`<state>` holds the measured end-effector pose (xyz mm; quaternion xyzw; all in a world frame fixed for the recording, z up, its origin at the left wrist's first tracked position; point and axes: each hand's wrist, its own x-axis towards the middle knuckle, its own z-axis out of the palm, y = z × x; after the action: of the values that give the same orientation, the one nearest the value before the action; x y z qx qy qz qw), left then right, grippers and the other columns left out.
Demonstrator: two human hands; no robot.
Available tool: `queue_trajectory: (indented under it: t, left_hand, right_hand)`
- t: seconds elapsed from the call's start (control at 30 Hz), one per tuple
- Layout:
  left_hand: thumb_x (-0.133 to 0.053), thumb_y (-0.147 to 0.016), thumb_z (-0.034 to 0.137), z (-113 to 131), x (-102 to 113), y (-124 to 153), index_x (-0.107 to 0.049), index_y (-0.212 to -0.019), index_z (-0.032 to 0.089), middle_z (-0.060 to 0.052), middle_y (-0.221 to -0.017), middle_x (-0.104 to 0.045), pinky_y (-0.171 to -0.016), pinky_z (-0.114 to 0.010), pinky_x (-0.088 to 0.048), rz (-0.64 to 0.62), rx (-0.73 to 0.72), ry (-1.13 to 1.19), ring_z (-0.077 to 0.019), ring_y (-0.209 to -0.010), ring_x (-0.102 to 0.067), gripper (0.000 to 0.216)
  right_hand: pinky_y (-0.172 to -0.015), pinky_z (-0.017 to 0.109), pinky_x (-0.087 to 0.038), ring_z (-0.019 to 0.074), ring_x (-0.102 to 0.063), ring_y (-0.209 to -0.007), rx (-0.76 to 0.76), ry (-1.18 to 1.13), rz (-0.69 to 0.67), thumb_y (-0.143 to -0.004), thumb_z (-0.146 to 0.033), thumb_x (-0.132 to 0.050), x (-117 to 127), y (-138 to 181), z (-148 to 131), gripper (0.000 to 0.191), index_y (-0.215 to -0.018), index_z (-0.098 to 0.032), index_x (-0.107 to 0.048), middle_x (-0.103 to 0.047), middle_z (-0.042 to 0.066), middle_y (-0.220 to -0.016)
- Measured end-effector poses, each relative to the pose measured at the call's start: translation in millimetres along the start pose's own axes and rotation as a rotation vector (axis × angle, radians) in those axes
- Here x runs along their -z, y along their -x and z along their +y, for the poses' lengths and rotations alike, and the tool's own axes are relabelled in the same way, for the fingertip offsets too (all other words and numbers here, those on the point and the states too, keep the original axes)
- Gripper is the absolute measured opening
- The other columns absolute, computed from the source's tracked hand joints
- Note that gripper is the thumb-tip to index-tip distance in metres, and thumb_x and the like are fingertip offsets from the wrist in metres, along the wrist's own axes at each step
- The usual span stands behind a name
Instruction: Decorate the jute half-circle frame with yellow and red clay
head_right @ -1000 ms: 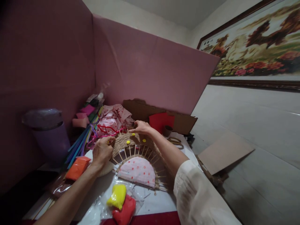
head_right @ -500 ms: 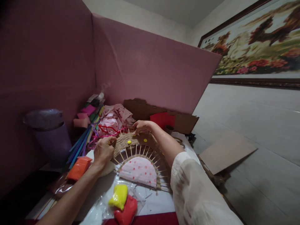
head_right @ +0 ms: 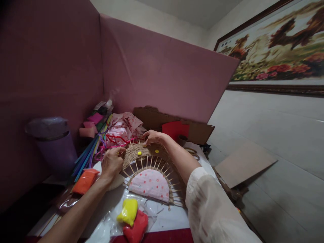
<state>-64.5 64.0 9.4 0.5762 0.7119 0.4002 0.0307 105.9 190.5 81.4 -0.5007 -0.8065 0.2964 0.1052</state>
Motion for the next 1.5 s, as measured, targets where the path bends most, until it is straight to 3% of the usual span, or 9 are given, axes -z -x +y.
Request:
queue_trajectory:
  t: [0.17,0.33,0.5,0.6,0.8,0.93,1.03,1.27,1.5]
  left_hand:
    - [-0.044,-0.073,0.009,0,-1,0,-0.069,-0.086,0.021,-0.007,-0.087,-0.068,-0.069,-0.030,-0.041,0.000,-0.014,0.025,-0.0231,-0.086,-0.056,0.031]
    - [-0.046,-0.075,0.013,-4,-4,-1,-0.068,-0.083,0.020,-0.007,-0.085,-0.067,-0.073,-0.032,-0.041,0.055,-0.064,0.019,-0.0236,-0.087,-0.054,0.024]
    - [-0.041,-0.075,0.009,-1,-7,-2,-0.064,-0.089,0.016,-0.009,-0.084,-0.064,-0.077,-0.036,-0.041,0.269,-0.183,0.165,-0.0253,-0.086,-0.053,0.027]
    - [-0.045,-0.078,0.016,8,-7,-2,-0.059,-0.091,0.016,-0.008,-0.089,-0.061,-0.079,-0.036,-0.042,0.260,-0.183,0.456,-0.0233,-0.088,-0.055,0.020]
    - [-0.059,-0.075,0.042,32,0,8,-0.053,-0.084,0.015,-0.003,-0.076,-0.061,-0.054,-0.025,-0.044,-0.268,0.116,1.198,-0.0124,-0.057,-0.057,0.030]
    - [-0.065,-0.072,0.036,49,3,33,-0.052,-0.088,0.012,-0.004,-0.069,-0.062,-0.044,-0.021,-0.041,-0.809,0.082,1.339,-0.0108,-0.051,-0.055,0.031]
    - [-0.062,-0.077,0.035,60,1,56,-0.049,-0.104,0.015,-0.005,-0.077,-0.063,-0.047,-0.024,-0.045,-1.205,-0.006,1.354,-0.0145,-0.057,-0.061,0.036]
    - [-0.062,-0.079,0.033,71,0,76,-0.043,-0.121,0.022,-0.010,-0.110,-0.057,-0.064,-0.032,-0.052,-1.346,0.014,1.402,-0.0153,-0.073,-0.064,0.047]
    - [-0.056,-0.080,0.044,66,-6,70,-0.058,-0.082,0.012,-0.005,-0.065,-0.063,-0.046,-0.020,-0.041,-1.293,-0.101,1.208,-0.0128,-0.055,-0.061,0.032]
  right_hand:
    - [-0.070,0.024,-0.049,0.0168,-0.065,-0.081,0.057,0.001,0.071,-0.072,-0.034,-0.070,10,2,5,0.040,-0.106,-0.014,-0.066,-0.071,0.006,-0.093]
    - [-0.081,0.031,-0.048,0.0203,-0.063,-0.092,0.098,0.068,0.369,-0.079,-0.033,-0.062,26,19,11,0.039,-0.110,-0.010,-0.063,-0.068,0.013,-0.104]
    - [-0.088,0.034,-0.044,0.0215,-0.061,-0.098,0.167,0.153,0.585,-0.076,-0.029,-0.064,37,79,10,0.022,-0.094,-0.018,-0.070,-0.069,0.008,-0.103]
    - [-0.080,0.033,-0.047,0.0208,-0.064,-0.089,0.254,0.227,0.674,-0.077,-0.028,-0.063,32,123,9,0.015,-0.087,-0.019,-0.071,-0.070,0.007,-0.093]
    - [-0.072,0.033,-0.046,0.0192,-0.061,-0.078,0.329,0.272,0.779,-0.081,-0.024,-0.060,7,189,11,0.012,-0.078,-0.021,-0.070,-0.070,0.005,-0.080]
    - [-0.071,0.034,-0.046,0.0191,-0.060,-0.075,0.347,0.185,0.731,-0.083,-0.023,-0.058,-27,214,3,0.012,-0.079,-0.019,-0.068,-0.067,0.006,-0.078]
    - [-0.074,0.035,-0.045,0.0201,-0.057,-0.084,0.365,0.185,0.660,-0.079,-0.020,-0.063,-59,225,-4,0.021,-0.100,-0.021,-0.065,-0.064,0.006,-0.089]
    - [-0.073,0.030,-0.041,0.0181,-0.053,-0.083,0.375,0.095,0.630,-0.071,-0.003,-0.062,-87,229,-5,0.019,-0.082,-0.019,-0.060,-0.058,0.003,-0.084]
    - [-0.070,0.030,-0.041,0.0180,-0.052,-0.079,0.333,0.073,0.629,-0.075,-0.005,-0.058,-85,227,4,0.019,-0.088,-0.018,-0.059,-0.057,0.003,-0.083]
